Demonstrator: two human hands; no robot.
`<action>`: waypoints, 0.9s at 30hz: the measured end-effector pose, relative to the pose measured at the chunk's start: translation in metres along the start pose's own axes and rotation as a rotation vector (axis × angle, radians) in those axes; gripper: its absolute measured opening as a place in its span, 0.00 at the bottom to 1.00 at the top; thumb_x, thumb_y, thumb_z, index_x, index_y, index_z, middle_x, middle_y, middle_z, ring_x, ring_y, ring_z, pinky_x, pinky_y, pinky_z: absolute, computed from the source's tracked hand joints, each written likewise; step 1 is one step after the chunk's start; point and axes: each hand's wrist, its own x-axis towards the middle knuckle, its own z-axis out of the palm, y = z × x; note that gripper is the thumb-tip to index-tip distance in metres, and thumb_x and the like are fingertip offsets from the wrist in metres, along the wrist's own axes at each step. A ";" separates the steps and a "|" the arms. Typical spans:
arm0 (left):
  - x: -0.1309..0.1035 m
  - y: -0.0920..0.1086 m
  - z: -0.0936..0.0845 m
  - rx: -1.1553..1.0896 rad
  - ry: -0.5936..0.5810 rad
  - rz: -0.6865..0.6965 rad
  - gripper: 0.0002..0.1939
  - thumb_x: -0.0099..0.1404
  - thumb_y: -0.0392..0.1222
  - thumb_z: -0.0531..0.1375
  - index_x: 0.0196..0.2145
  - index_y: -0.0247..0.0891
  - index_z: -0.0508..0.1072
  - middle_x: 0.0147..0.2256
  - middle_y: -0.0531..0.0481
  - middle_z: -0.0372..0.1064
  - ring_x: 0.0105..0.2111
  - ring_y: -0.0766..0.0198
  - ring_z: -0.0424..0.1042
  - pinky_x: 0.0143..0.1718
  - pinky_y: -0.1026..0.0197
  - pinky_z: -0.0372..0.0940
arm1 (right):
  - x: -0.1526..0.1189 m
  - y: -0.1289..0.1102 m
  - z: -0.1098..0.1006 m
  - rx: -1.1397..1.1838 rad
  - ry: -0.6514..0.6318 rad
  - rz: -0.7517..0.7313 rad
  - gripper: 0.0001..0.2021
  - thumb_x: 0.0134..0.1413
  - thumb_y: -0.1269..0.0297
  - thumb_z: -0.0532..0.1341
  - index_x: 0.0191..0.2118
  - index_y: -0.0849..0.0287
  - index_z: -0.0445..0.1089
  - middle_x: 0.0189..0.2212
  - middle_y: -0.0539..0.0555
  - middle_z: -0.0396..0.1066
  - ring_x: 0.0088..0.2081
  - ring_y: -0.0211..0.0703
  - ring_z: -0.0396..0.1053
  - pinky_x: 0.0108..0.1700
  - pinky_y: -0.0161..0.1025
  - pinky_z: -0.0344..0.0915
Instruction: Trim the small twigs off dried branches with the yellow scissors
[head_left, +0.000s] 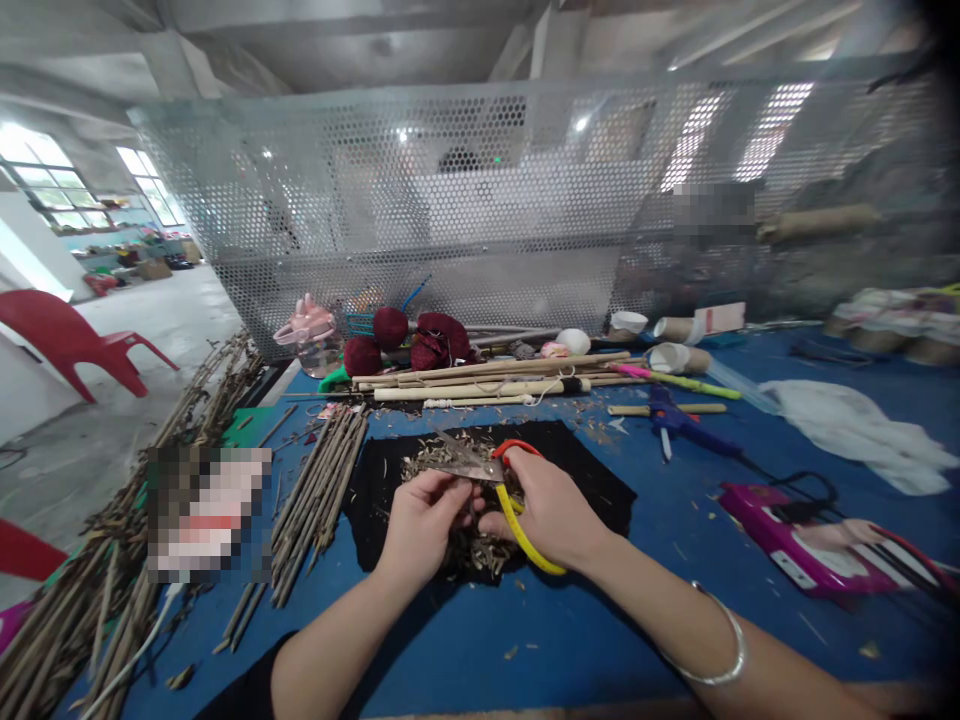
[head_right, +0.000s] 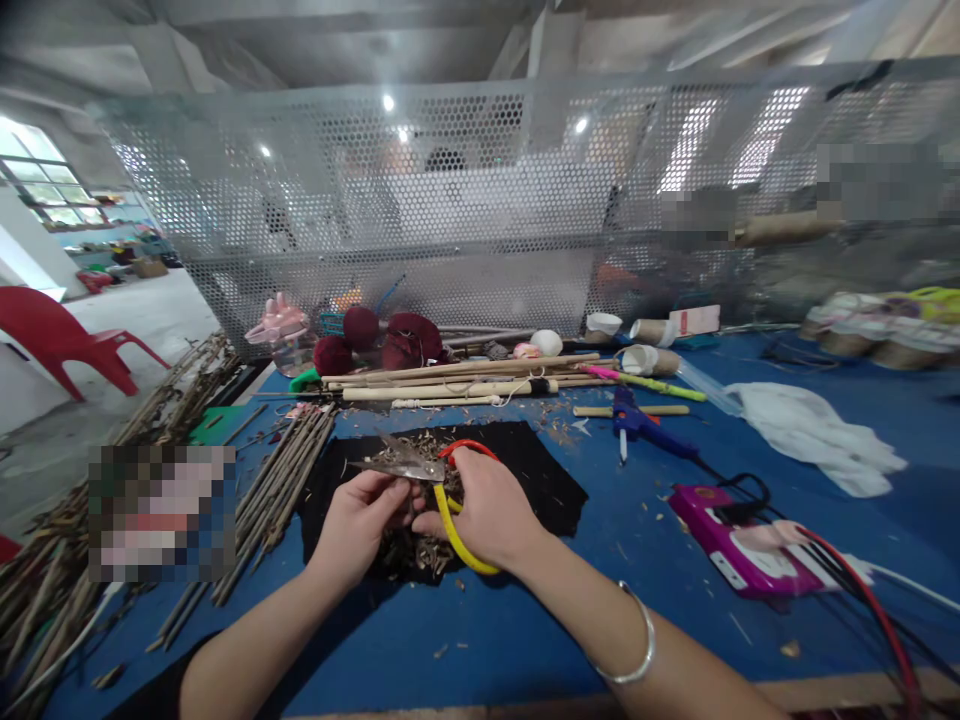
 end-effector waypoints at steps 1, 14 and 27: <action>0.000 0.000 0.000 0.015 0.000 0.010 0.15 0.51 0.47 0.61 0.33 0.33 0.73 0.28 0.46 0.70 0.28 0.64 0.70 0.26 0.65 0.65 | 0.000 0.000 0.002 0.003 -0.016 0.021 0.22 0.37 0.47 0.62 0.32 0.58 0.58 0.26 0.51 0.63 0.27 0.40 0.60 0.28 0.35 0.51; 0.025 0.020 0.002 0.321 0.148 0.507 0.13 0.55 0.44 0.56 0.35 0.33 0.74 0.29 0.48 0.72 0.27 0.65 0.69 0.31 0.65 0.63 | 0.020 -0.023 0.002 -0.126 0.201 0.176 0.23 0.42 0.43 0.58 0.37 0.58 0.59 0.30 0.53 0.68 0.32 0.44 0.67 0.30 0.34 0.51; 0.021 0.000 -0.001 0.083 0.011 0.444 0.17 0.52 0.45 0.60 0.37 0.32 0.75 0.33 0.46 0.73 0.33 0.62 0.70 0.38 0.61 0.64 | 0.006 -0.026 0.022 0.005 0.280 0.101 0.22 0.40 0.49 0.62 0.37 0.58 0.58 0.33 0.54 0.68 0.36 0.43 0.68 0.35 0.34 0.56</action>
